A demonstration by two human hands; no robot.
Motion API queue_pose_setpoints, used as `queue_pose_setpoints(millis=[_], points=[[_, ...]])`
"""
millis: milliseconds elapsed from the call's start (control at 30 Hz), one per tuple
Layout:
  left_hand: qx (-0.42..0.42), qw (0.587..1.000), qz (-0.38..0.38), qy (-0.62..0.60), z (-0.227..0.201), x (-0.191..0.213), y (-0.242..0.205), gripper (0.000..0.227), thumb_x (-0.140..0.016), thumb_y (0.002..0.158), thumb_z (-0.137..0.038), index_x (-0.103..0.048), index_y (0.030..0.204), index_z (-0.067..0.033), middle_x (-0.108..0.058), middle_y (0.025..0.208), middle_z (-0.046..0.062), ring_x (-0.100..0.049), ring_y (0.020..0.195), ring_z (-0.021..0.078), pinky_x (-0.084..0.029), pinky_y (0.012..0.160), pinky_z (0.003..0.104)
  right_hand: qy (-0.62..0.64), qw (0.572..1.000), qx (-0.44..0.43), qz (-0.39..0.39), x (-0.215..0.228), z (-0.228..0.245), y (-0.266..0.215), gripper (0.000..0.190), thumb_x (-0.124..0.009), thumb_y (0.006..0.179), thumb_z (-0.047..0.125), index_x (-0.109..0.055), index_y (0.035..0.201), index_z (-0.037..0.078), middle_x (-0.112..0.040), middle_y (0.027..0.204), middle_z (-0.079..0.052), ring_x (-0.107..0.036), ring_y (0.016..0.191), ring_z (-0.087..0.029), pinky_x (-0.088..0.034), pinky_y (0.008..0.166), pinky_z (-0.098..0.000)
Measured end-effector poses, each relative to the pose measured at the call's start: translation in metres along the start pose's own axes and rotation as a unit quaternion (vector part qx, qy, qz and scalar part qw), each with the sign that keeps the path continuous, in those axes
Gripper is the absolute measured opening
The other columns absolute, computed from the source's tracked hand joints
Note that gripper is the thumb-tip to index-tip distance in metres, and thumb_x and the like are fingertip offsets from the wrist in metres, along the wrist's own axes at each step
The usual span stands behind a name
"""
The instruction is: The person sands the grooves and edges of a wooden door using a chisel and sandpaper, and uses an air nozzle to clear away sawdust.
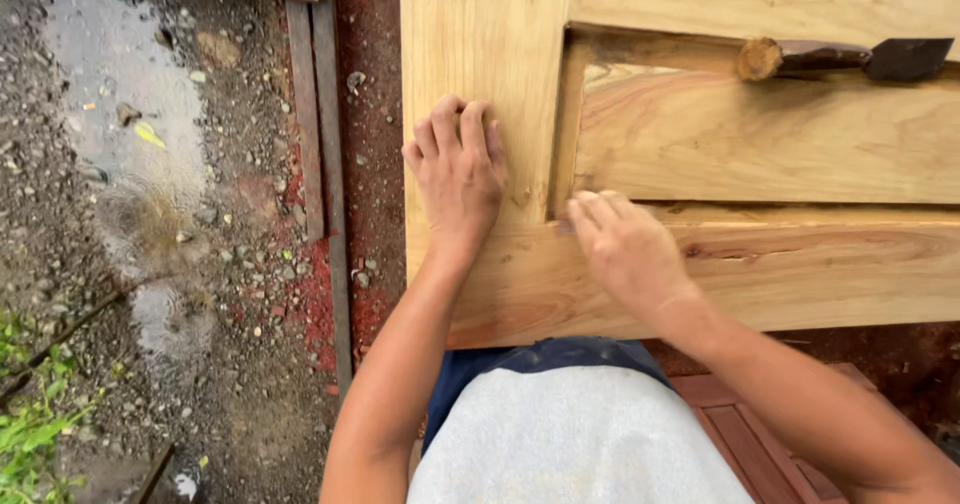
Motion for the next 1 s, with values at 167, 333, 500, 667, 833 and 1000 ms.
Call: queue_pose_setpoints(millis=[167,333,500,667,833,1000], points=[[0.007,1.0,0.021,-0.004,0.001,0.002,-0.006,0.018,-0.055,0.102,-0.029,-0.062,0.114,-0.018,-0.051,0.112,0.003,-0.051,0.1,0.0243,-0.037,0.075,0.036,0.109,0.99,0.029,-0.084,0.018,0.001,-0.014,0.036,-0.05,0.091,0.006,-0.068,0.121,-0.003,-0.068,0.122,-0.018,-0.067,0.112,-0.032,-0.05,0.105,-0.0376],[0.004,1.0,0.022,0.007,-0.001,0.0,-0.006,0.018,-0.054,0.102,-0.03,-0.062,0.114,-0.0186,-0.052,0.111,0.002,-0.052,0.1,0.0245,-0.037,0.075,0.037,0.143,0.98,-0.015,-0.139,0.033,-0.002,-0.015,0.04,-0.049,0.09,0.004,-0.07,0.123,0.003,-0.068,0.125,-0.013,-0.067,0.113,-0.029,-0.05,0.102,-0.0373],[-0.004,1.0,0.021,0.019,-0.004,0.0,-0.005,0.018,-0.054,0.101,-0.028,-0.06,0.115,-0.018,-0.052,0.111,0.003,-0.053,0.098,0.0249,-0.037,0.075,0.037,0.18,0.964,-0.009,-0.195,0.05,-0.007,-0.012,0.038,-0.051,0.089,0.003,-0.073,0.121,0.006,-0.072,0.122,-0.011,-0.069,0.11,-0.028,-0.051,0.101,-0.0384],[-0.015,0.999,0.02,0.038,-0.006,-0.004,-0.005,0.019,-0.055,0.1,-0.026,-0.06,0.116,-0.0177,-0.053,0.11,0.003,-0.053,0.098,0.0241,-0.038,0.075,0.036,0.178,0.956,0.016,-0.232,0.044,-0.011,-0.02,0.033,-0.049,0.096,0.004,-0.074,0.117,0.005,-0.072,0.119,-0.011,-0.07,0.108,-0.027,-0.053,0.098,-0.0371],[-0.019,0.999,0.018,0.027,-0.01,-0.012,-0.002,0.018,-0.054,0.101,-0.024,-0.059,0.116,-0.0159,-0.053,0.111,0.004,-0.053,0.098,0.0249,-0.038,0.076,0.037,0.162,0.952,0.014,-0.26,0.059,-0.007,-0.015,0.027,-0.05,0.101,0.007,-0.075,0.113,0.007,-0.072,0.116,-0.008,-0.07,0.104,-0.024,-0.054,0.095,-0.0341],[-0.034,0.999,0.017,0.02,-0.012,-0.012,0.001,0.018,-0.053,0.101,-0.022,-0.059,0.117,-0.0157,-0.053,0.111,0.004,-0.053,0.099,0.0254,-0.039,0.078,0.036,0.15,0.949,0.014,-0.276,0.067,-0.008,-0.006,0.024,-0.053,0.101,0.008,-0.075,0.109,0.008,-0.073,0.111,-0.007,-0.071,0.097,-0.023,-0.055,0.09,-0.033]])
Point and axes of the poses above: each hand's wrist, its own y-axis towards the middle knuckle, its own x-axis out of the back of the hand, z = x × y, the point moved 10 cm from there along y, towards the middle knuckle
